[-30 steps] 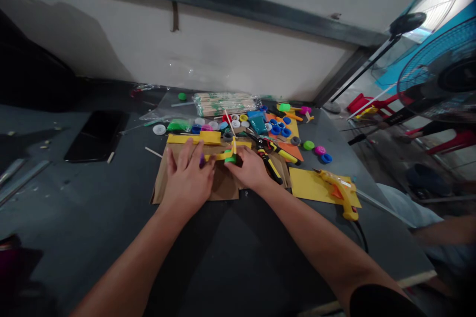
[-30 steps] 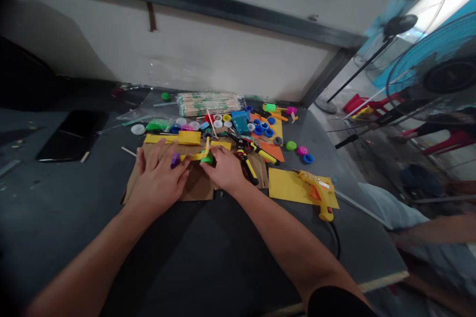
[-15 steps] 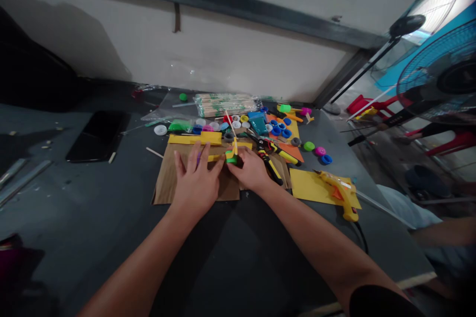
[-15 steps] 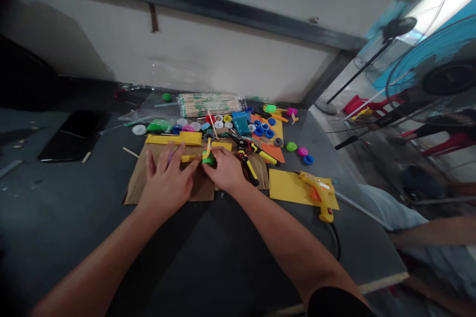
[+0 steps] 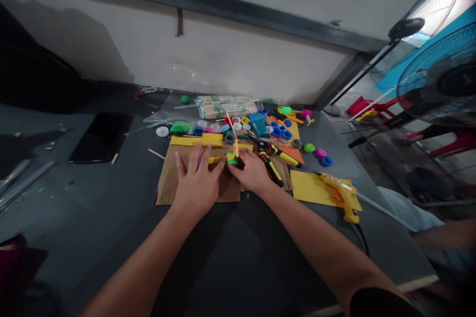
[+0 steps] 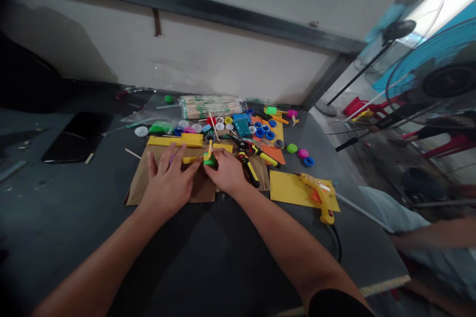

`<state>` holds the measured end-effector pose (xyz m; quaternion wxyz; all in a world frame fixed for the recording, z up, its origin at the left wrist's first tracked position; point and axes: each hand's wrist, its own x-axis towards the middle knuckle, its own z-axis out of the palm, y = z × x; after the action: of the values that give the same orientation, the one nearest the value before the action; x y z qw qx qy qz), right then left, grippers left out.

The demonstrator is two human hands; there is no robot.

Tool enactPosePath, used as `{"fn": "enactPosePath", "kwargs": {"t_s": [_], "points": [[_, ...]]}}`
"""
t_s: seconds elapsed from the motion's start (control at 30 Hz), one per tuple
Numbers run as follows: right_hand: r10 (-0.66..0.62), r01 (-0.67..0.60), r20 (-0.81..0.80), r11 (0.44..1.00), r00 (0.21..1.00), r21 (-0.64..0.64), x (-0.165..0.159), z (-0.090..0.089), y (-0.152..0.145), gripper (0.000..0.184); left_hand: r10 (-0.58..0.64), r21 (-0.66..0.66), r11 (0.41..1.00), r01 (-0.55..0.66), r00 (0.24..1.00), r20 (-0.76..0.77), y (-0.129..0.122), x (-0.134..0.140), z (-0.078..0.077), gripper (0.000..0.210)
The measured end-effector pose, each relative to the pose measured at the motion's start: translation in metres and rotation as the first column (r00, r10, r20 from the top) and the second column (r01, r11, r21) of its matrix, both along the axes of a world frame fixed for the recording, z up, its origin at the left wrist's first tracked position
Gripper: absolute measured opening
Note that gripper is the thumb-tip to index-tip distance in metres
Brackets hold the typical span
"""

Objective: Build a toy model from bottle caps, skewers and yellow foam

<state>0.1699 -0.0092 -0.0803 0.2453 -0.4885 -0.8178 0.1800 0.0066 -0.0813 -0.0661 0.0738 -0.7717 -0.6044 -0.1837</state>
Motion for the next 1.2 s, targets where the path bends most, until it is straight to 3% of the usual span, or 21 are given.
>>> {"fn": "enactPosePath", "kwargs": {"t_s": [0.2, 0.47, 0.83, 1.2], "points": [[-0.024, 0.025, 0.029, 0.999, 0.999, -0.030, 0.000, 0.002, 0.000, 0.037, 0.035, 0.037, 0.999, -0.035, 0.999, 0.018, -0.001, -0.009, 0.005, 0.033], [-0.013, 0.013, 0.005, 1.000, 1.000, -0.003, -0.001, 0.001, 0.000, 0.035, -0.030, -0.003, 1.000, 0.030, 0.999, 0.023, -0.001, 0.005, -0.001, 0.046], [-0.009, 0.009, 0.001, 1.000, 1.000, -0.018, 0.000, 0.001, 0.000, 0.038, 0.105, 0.018, 0.994, -0.105, 0.994, -0.009, -0.009, -0.011, 0.012, 0.032], [0.015, -0.015, -0.051, 1.000, 0.999, 0.001, 0.000, -0.004, 0.001, 0.033, 0.046, -0.029, 0.999, -0.046, 0.999, 0.009, -0.004, 0.008, 0.002, 0.041]]}}
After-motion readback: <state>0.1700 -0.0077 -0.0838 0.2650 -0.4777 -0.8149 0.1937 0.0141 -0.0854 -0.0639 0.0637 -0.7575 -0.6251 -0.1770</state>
